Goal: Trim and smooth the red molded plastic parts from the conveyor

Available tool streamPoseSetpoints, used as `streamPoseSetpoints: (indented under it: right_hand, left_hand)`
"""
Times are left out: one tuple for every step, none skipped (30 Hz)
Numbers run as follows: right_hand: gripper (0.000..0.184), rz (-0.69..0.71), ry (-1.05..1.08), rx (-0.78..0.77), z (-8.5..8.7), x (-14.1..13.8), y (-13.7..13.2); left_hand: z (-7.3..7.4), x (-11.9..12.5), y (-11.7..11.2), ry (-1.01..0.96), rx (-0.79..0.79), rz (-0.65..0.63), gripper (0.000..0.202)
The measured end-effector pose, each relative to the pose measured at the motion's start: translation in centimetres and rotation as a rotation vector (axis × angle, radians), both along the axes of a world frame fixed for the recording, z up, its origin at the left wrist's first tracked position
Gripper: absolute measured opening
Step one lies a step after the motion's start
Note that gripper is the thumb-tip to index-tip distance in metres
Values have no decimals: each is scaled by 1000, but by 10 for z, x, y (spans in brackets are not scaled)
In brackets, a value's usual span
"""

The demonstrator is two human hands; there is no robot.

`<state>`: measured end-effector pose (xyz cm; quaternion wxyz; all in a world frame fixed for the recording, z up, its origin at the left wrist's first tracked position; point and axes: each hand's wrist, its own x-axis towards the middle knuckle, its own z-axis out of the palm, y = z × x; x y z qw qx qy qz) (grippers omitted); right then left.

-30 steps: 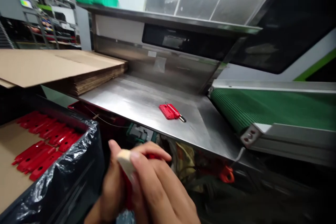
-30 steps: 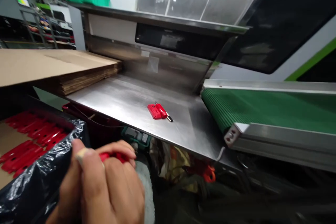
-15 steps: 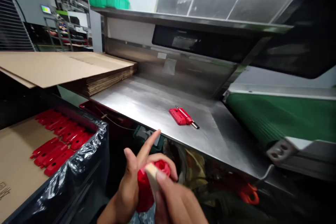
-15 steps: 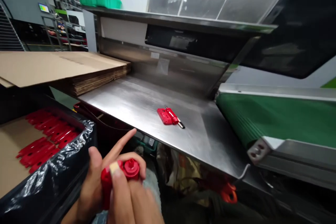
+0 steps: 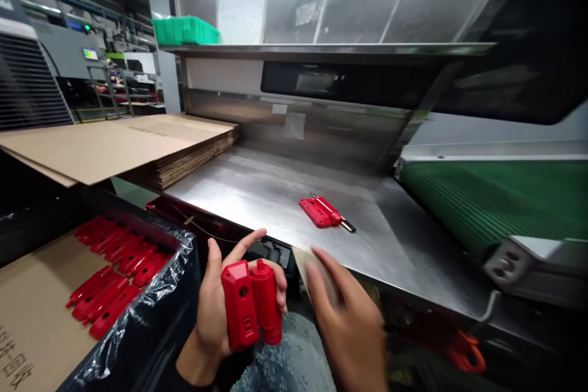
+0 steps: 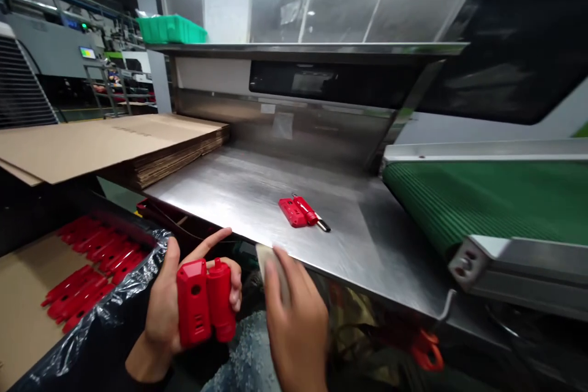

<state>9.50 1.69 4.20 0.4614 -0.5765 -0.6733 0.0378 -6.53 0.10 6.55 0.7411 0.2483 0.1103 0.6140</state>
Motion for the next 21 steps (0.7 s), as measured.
streamPoseSetpoints:
  right_hand:
    - [35,33,-19,-45,10,-8,30]
    - [33,55,-36,-63,20,-16,60]
    - [31,81,-61,-81,30,-24,88]
    - [29,94,-80,-96,38,-31,112]
    - [29,99,-93,-99,43,-37,127]
    - [31,96,-98,-90,46,-42,134]
    - [33,84,-93,-63,45,-43,132]
    - [36,65,-77,-21,40,-41,121]
    - [38,37,-53,31,30,-34,102]
    - [39,-7,-22,84,16,-22,78]
    - [38,-66,37,122,-1,-4,51]
    - [38,-154,101,142,-20,18,24]
    - [40,-281,203,134,-41,42,-2]
    - [45,-405,473,75,-63,68,-25]
    - [59,-489,606,42,-83,93,-44]
    - [73,-558,692,10,-102,116,-58]
    - [83,-606,763,-10,-118,136,-68]
    - [88,-617,792,-23,-131,153,-72]
    - [87,-599,812,-37,-140,167,-71]
    - [81,-555,822,-50,-146,177,-66]
    - [72,-495,821,-69,-149,185,-58]
  left_hand:
    - [-2,0,2,-29,-82,-12,73]
    - [-4,0,5,-62,-168,-22,69]
    - [-7,-1,8,-95,-251,-25,65]
    - [-11,-2,11,-122,-324,-25,61]
    - [-15,-3,13,-142,-383,-23,58]
    - [-19,-5,15,-155,-426,-23,54]
    - [-23,-6,16,-169,-457,-25,51]
    - [-26,-8,16,-190,-491,-27,49]
    - [-30,-8,16,-214,-520,-29,46]
    - [-34,-8,15,-239,-542,-31,43]
    - [-38,-8,14,-262,-561,-33,40]
    - [-43,-6,14,-283,-580,-36,37]
    - [-48,-2,13,-301,-602,-41,35]
    - [-54,3,13,-313,-626,-51,33]
    - [-60,9,13,-321,-650,-65,34]
    - [-67,16,13,-323,-671,-82,36]
    - [-74,25,13,-321,-686,-100,40]
    - [-80,34,13,-316,-692,-120,45]
    - [-85,43,12,-307,-690,-140,50]
    - [-89,51,11,-297,-684,-161,54]
    - [-91,58,10,-286,-675,-184,56]
